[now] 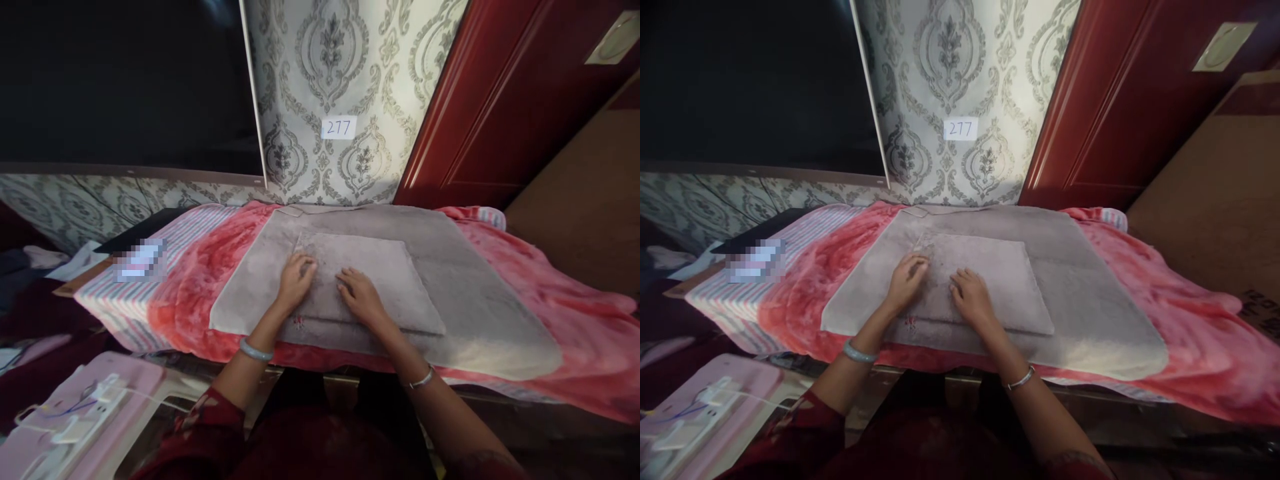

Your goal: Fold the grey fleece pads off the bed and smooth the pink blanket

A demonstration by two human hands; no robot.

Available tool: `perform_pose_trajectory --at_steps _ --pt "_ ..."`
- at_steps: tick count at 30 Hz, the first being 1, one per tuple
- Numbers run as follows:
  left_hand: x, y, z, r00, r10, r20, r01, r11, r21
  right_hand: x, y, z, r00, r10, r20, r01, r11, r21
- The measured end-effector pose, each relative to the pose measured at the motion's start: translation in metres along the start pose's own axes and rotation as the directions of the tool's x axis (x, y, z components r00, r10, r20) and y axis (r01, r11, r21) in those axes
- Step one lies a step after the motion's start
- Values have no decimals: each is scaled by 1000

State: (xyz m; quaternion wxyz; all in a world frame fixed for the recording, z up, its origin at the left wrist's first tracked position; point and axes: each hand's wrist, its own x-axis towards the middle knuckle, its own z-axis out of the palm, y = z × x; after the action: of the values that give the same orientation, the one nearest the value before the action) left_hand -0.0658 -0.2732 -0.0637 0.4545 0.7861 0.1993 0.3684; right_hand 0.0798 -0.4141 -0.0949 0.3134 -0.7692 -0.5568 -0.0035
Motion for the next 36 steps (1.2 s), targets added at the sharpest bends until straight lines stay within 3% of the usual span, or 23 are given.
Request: perform_pose_trajectory --at_steps 1,3,5,6,9,12,13,15,17,18,20,23,26,31,34,36 --pt "0 5 1 998 -53 38 62 959 -275 0 2 0 998 -3 -57 9 995 102" --pt "-1 14 3 980 -112 166 196 690 -696 0 4 3 990 27 -138 16 952 306" --pt "-2 20 5 968 -108 225 250 427 -869 0 4 5 983 82 -166 6 881 472" --pt "-2 21 6 969 -110 220 245 352 -903 0 5 6 980 105 -170 0 850 527" --pt "-2 18 9 972 -133 196 229 313 -922 -1 9 7 972 135 -190 -7 832 554" --pt "-2 11 9 975 -149 164 213 428 -878 -6 12 4 981 52 -189 20 932 362" --pt "-3 9 9 979 -144 147 200 504 -840 -9 12 4 986 9 -164 34 965 259" --pt "-8 6 10 988 -100 114 151 736 -660 -16 6 4 996 -49 -74 52 998 33" --pt "-17 5 14 994 -17 108 44 968 -248 -23 -3 5 999 -45 31 49 985 -165" --pt "-23 5 17 991 24 129 -26 1000 15 -25 -7 5 997 -30 72 46 970 -240" --pt "-34 6 22 977 49 206 -140 879 456 -29 -15 4 991 1 135 44 941 -336" --pt "-44 5 28 954 -28 298 -212 639 739 -33 -14 -3 982 35 187 42 918 -394" --pt "-45 2 29 940 -60 337 -257 526 811 -46 1 -12 982 61 179 22 903 -430" --pt "-42 0 29 943 -21 333 -282 481 830 -78 26 -24 993 95 73 -50 881 -470" --pt "-49 0 28 943 64 327 -315 490 813 -86 20 -28 995 103 -8 -95 883 -461" --pt "-58 -1 23 939 141 313 -340 495 800 -84 6 -25 998 53 -35 -63 900 -432"
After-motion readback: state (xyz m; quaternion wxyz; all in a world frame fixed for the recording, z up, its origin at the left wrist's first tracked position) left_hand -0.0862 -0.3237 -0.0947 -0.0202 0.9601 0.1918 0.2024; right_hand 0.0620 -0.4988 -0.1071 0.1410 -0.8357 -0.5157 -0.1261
